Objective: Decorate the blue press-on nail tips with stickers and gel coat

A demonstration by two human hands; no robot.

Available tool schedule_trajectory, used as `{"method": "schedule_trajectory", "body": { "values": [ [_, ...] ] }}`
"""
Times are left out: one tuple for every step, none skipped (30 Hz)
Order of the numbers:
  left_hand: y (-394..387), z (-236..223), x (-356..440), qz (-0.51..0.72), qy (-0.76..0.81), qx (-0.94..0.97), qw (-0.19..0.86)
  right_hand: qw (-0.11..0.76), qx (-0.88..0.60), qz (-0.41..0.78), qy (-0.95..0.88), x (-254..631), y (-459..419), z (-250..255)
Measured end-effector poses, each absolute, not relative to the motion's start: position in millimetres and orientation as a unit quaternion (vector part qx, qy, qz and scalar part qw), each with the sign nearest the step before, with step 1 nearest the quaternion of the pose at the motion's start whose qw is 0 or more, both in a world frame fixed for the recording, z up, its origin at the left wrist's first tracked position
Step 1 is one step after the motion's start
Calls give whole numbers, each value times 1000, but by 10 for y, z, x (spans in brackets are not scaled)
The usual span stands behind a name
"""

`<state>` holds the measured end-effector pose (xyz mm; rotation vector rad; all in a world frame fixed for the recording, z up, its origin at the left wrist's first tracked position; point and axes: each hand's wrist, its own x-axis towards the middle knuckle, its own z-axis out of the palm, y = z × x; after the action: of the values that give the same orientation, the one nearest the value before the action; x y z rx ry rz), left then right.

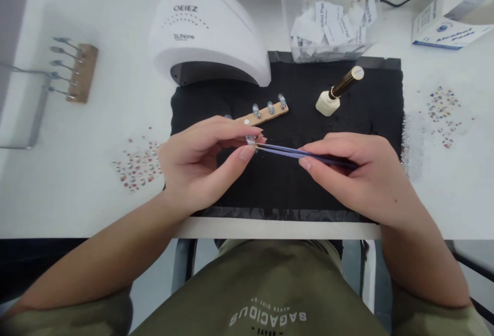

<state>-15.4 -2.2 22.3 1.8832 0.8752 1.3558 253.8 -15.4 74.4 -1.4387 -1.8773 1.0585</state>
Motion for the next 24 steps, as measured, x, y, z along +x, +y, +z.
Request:
{"method": "schedule_trajectory", "body": {
  "values": [
    [-22, 225, -152, 518, 332, 718, 326, 274, -538, 388, -697, 2537, -155, 743],
    [-23, 227, -151, 516, 334, 718, 327, 276, -541, 383, -696, 2537, -157, 742],
    [-24, 230, -151, 515, 336, 718, 326, 277, -543, 377, -697, 2537, -159, 741],
    [-27, 233, -151, 512, 342, 717, 326, 278, -544, 372, -699, 2538, -161, 740],
    [-31, 236, -151, 510, 346, 717, 327, 279, -545, 367, -700, 2538, -164, 740],
    [-35, 239, -151, 508, 350, 715, 329, 278, -547, 363, -701, 2539, -167, 739],
    [-38, 242, -151, 507, 351, 713, 333, 279, -547, 360, -703, 2540, -169, 739],
    [-42, 244, -151, 508, 350, 710, 339, 278, -547, 358, -703, 2540, -172, 738],
    [-45, 245, -151, 511, 347, 708, 344, 278, -548, 357, -704, 2541, -173, 737],
    [-46, 245, -151, 513, 343, 706, 347, 277, -548, 355, -705, 2541, -174, 735],
    [-46, 244, -152, 517, 338, 705, 349, 277, -549, 349, -707, 2541, -173, 732],
    [-44, 242, -152, 519, 335, 705, 350, 284, -547, 337, -712, 2540, -170, 727],
    [-41, 240, -153, 520, 331, 706, 350, 294, -542, 320, -720, 2539, -165, 721],
    [-37, 237, -153, 520, 330, 706, 350, 306, -532, 301, -730, 2537, -160, 713],
    [-33, 236, -154, 519, 330, 707, 349, 319, -519, 281, -741, 2535, -153, 704],
    [-29, 234, -155, 520, 330, 707, 348, 328, -505, 266, -753, 2533, -147, 694],
    [-26, 234, -156, 521, 329, 708, 346, 334, -490, 256, -763, 2529, -141, 686],
    [-23, 234, -157, 521, 328, 709, 344, 335, -480, 249, -772, 2526, -136, 679],
    [-22, 234, -158, 522, 325, 710, 341, 333, -473, 244, -778, 2522, -134, 673],
    [-21, 234, -158, 523, 324, 711, 340, 332, -468, 238, -784, 2519, -133, 669],
    [-21, 234, -158, 523, 324, 711, 340, 331, -464, 230, -789, 2516, -134, 666],
    [-21, 233, -158, 522, 326, 710, 342, 331, -461, 221, -793, 2514, -136, 663],
    [-22, 231, -158, 522, 328, 708, 344, 331, -460, 213, -796, 2514, -140, 660],
    [-23, 230, -157, 522, 329, 706, 346, 331, -459, 206, -798, 2515, -145, 655]
  ]
}}
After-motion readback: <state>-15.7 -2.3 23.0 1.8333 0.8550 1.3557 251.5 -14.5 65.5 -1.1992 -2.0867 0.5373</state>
